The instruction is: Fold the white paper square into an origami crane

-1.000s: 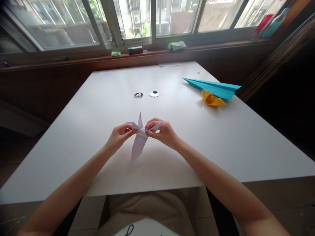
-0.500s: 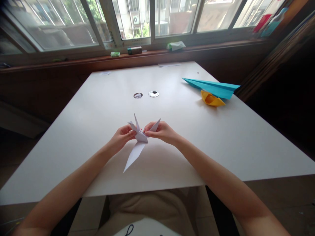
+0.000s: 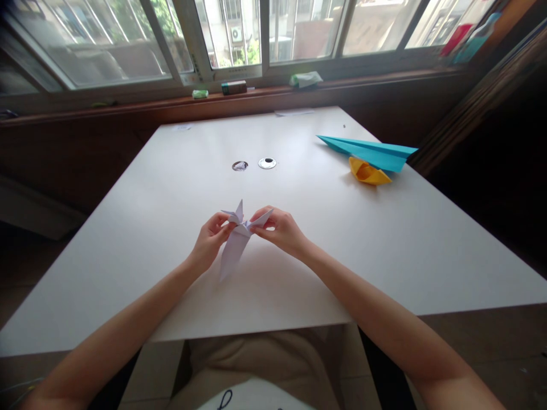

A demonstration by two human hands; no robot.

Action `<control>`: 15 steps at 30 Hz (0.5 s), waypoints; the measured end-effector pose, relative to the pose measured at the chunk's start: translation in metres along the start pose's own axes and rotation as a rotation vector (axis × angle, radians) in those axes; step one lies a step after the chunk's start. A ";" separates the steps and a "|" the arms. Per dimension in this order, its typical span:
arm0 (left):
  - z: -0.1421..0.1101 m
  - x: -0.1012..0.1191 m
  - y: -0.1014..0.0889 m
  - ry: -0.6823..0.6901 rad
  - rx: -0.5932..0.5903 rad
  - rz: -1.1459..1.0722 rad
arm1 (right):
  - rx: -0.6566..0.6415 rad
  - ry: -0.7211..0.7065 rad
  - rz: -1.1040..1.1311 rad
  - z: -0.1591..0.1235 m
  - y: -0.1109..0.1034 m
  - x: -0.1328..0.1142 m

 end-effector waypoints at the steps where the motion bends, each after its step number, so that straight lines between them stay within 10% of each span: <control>1: 0.000 0.001 0.000 0.025 0.008 0.006 | 0.012 0.007 -0.043 0.000 0.000 0.000; 15: -0.006 0.010 -0.001 0.159 0.103 0.046 | 0.226 -0.123 -0.342 -0.013 -0.005 -0.026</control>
Point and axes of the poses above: each hand's wrist, its own z-axis towards the middle knuckle, its own y-axis out of the palm, x = y × z, the point moved 8 cm from there along z, towards the middle knuckle, and after that the axes turned 7 degrees about -x, right-handed, at the moved point
